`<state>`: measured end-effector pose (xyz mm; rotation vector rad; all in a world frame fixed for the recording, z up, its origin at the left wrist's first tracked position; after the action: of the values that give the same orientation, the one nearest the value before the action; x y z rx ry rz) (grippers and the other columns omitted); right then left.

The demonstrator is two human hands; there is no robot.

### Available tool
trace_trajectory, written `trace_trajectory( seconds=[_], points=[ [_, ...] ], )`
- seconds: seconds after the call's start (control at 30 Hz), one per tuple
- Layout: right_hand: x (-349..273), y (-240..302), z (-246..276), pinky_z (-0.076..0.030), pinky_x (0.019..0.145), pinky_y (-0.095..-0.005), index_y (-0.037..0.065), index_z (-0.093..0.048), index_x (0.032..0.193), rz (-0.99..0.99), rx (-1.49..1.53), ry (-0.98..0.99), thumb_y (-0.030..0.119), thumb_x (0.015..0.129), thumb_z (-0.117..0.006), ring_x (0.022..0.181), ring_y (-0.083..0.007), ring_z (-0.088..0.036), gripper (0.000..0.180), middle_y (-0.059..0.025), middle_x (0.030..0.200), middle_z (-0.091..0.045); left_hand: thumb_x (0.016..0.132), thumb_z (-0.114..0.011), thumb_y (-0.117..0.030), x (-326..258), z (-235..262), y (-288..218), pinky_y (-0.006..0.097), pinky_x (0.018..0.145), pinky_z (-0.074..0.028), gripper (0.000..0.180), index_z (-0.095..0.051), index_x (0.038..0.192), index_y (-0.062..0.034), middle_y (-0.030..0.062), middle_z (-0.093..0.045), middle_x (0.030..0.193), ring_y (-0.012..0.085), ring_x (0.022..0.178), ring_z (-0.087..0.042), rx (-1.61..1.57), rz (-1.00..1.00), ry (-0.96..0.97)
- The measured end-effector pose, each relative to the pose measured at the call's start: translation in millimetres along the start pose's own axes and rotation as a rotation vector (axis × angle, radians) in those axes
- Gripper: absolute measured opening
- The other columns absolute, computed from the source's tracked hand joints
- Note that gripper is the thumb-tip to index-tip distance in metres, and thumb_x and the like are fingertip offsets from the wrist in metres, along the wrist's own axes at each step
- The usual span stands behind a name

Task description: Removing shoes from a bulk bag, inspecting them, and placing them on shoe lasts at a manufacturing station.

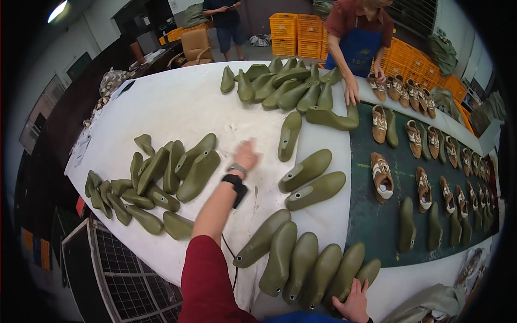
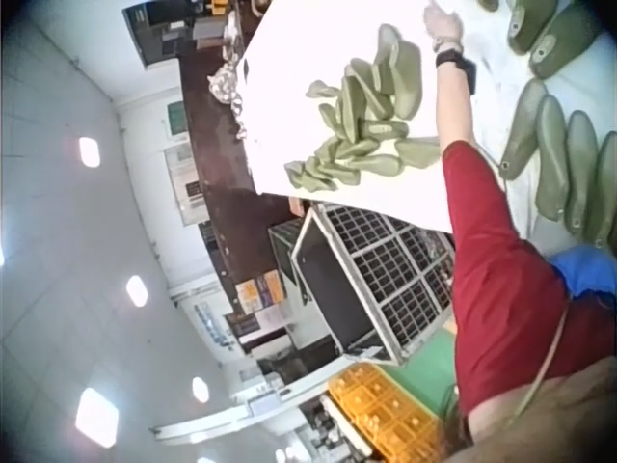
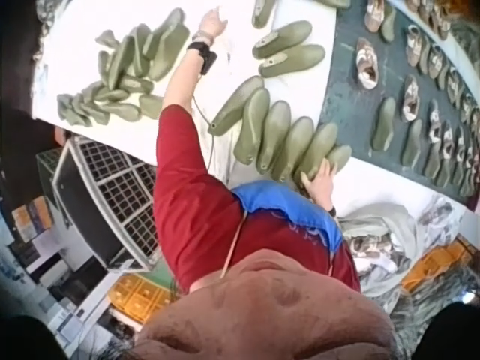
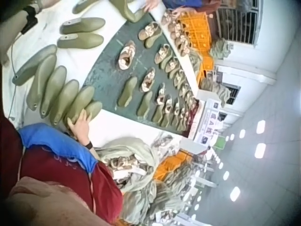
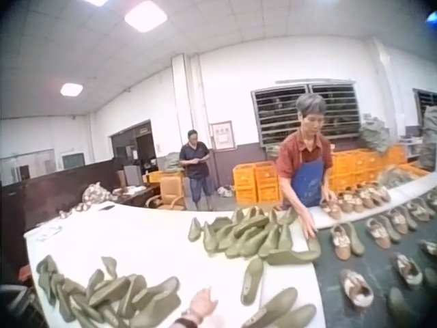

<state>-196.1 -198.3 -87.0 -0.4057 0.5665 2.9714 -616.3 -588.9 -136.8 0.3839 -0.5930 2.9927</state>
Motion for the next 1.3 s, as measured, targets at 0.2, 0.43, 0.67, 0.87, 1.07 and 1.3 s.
trace_trajectory(
  seconds=[0.2,0.43,0.67,0.87,1.07,1.3],
  points=[
    [2,2,4,-0.03,0.103,-0.047,-0.008,-0.033,0.13,-0.063,0.002,0.062,0.038,0.07,-0.069,0.123,-0.0489,-0.028,0.084,-0.0269,0.128,-0.04,0.074,-0.064,-0.019,-16,60,135,0.042,0.085,-0.048,0.033,-0.059,0.105,-0.0065,0.0143,-0.058,0.113,0.0313,0.104,-0.057,0.361,0.58,0.206],
    [10,2,0,-0.03,0.103,-0.0467,-0.007,-0.032,0.131,-0.067,-0.003,0.073,0.04,0.071,-0.069,0.125,-0.0478,-0.026,0.084,-0.0264,0.13,-0.039,0.068,-0.063,-0.013,-60,56,25,0.039,0.084,-0.045,0.029,-0.061,0.097,-0.0077,0.009,-0.06,0.104,0.0284,0.098,-0.055,0.316,-0.448,0.419],
    [9,5,5,-0.031,0.102,-0.0462,-0.006,-0.032,0.131,-0.067,-0.056,0.077,0.04,0.072,-0.068,0.126,-0.0462,-0.026,0.083,-0.0256,0.131,-0.038,0.073,-0.05,-0.001,-1,44,30,0.048,0.086,-0.042,0.057,-0.045,0.128,-0.0154,0.0154,-0.047,0.122,0.0317,0.108,-0.047,0.408,-0.2,-0.32],
    [9,7,2,-0.031,0.102,-0.0461,-0.005,-0.031,0.132,-0.141,-0.005,0.078,0.04,0.072,-0.068,0.127,-0.0455,-0.025,0.083,-0.0245,0.132,-0.038,0.077,-0.059,-0.02,-35,78,169,0.044,0.096,-0.041,0.051,-0.045,0.125,-0.0107,0.0131,-0.049,0.124,0.031,0.118,-0.045,0.361,0.717,0.044],
    [14,-10,-8,-0.038,0.097,-0.0468,-0.007,-0.032,0.13,-0.095,-0.046,0.069,0.039,0.068,-0.069,0.126,-0.0472,-0.025,0.086,-0.024,0.128,-0.039,0.065,-0.07,-0.041,-48,93,144,0.04,0.082,-0.049,0.049,-0.064,0.092,-0.0003,0.0204,-0.064,0.097,0.0338,0.094,-0.061,0.193,0.578,0.172],
    [15,-13,-18,-0.041,0.094,-0.0484,-0.006,-0.032,0.129,-0.057,-0.05,0.025,0.036,0.065,-0.069,0.126,-0.0487,-0.024,0.085,-0.0219,0.127,-0.04,0.079,-0.064,-0.033,-139,87,36,0.036,0.071,-0.052,0.061,-0.046,0.122,0.0048,0.0177,-0.063,0.096,0.0279,0.079,-0.064,-0.379,0.371,0.64]
  ],
)
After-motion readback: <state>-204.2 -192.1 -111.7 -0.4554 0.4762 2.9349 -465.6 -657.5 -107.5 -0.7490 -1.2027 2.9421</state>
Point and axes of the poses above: each hand's wrist, its own x-axis towards the middle knuckle, its own z-axis out of the back of the hand, y = z × x, the point moved 2 cm from there along x, towards the middle knuckle
